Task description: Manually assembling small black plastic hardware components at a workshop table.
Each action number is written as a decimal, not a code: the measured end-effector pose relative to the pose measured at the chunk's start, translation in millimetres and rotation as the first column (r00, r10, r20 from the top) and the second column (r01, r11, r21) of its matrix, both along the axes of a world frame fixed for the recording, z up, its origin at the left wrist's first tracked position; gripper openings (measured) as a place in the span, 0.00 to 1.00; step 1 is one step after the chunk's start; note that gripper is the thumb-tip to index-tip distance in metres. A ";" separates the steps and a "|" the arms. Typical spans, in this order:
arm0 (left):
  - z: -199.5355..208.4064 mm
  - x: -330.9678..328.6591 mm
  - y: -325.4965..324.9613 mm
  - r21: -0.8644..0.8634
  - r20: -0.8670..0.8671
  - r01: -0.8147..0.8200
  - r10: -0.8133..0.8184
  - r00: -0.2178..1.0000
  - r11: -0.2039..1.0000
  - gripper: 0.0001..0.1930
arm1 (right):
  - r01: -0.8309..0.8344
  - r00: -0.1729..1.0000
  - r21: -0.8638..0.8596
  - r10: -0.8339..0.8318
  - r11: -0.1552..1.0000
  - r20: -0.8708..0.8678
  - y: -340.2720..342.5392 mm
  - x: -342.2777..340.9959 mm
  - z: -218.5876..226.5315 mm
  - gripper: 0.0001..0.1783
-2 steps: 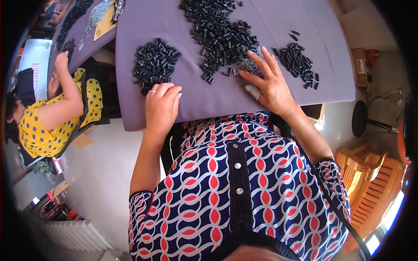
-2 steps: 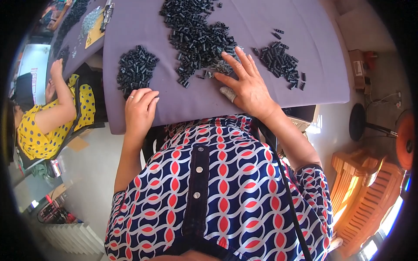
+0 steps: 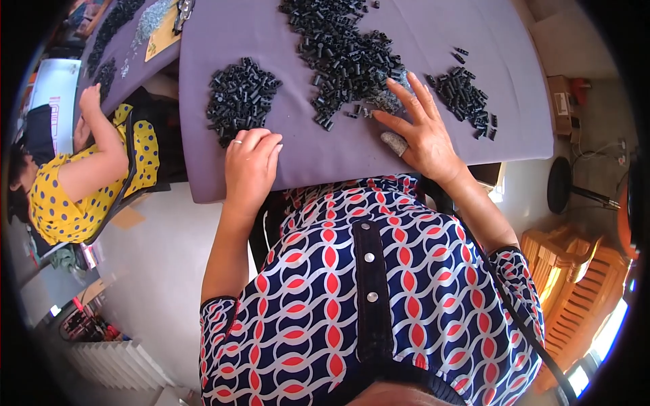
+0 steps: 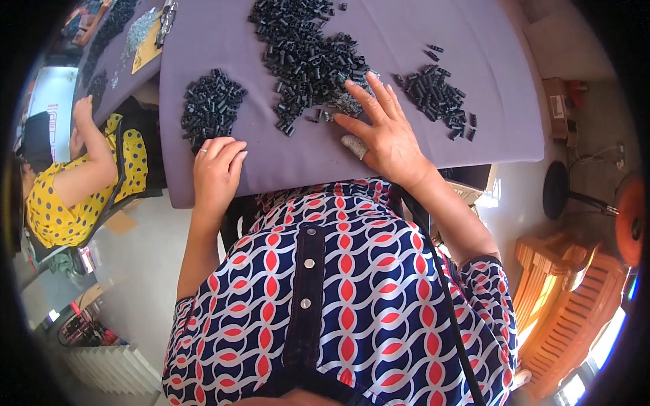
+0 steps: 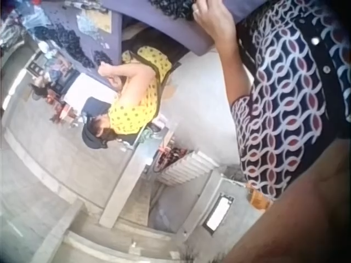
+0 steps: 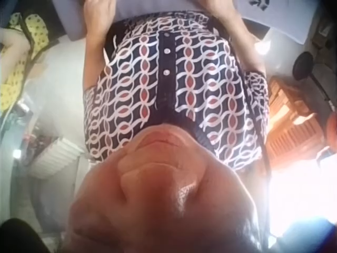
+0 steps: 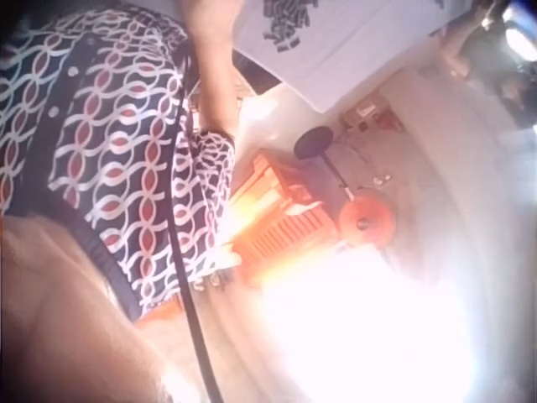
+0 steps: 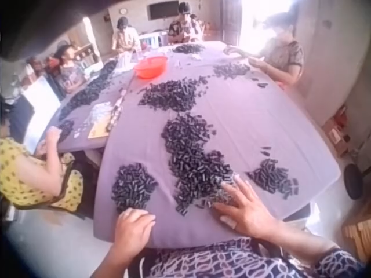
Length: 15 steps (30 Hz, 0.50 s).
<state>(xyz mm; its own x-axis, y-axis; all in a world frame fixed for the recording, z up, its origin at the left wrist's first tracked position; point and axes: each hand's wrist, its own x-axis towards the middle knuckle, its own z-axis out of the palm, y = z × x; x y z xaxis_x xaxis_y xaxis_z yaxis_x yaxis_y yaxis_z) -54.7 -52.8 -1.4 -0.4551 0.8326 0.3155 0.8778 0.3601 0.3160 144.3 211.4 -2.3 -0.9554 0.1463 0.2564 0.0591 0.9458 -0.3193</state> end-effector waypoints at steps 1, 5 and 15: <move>1.6 0.5 0.3 0.007 0.013 -0.001 0.001 1.000 1.000 0.07 | 0.004 1.000 -0.007 -0.005 1.000 -0.018 -0.2 -0.5 0.8 0.25; 3.3 2.7 -0.6 0.002 0.017 -0.001 0.001 1.000 1.000 0.07 | -0.026 1.000 -0.010 0.026 1.000 -0.011 -3.3 -6.4 4.6 0.26; 1.5 1.0 -5.5 0.000 0.019 0.027 -0.027 0.999 1.000 0.08 | -0.052 0.999 -0.089 0.051 0.995 -0.014 -2.6 5.7 -3.6 0.21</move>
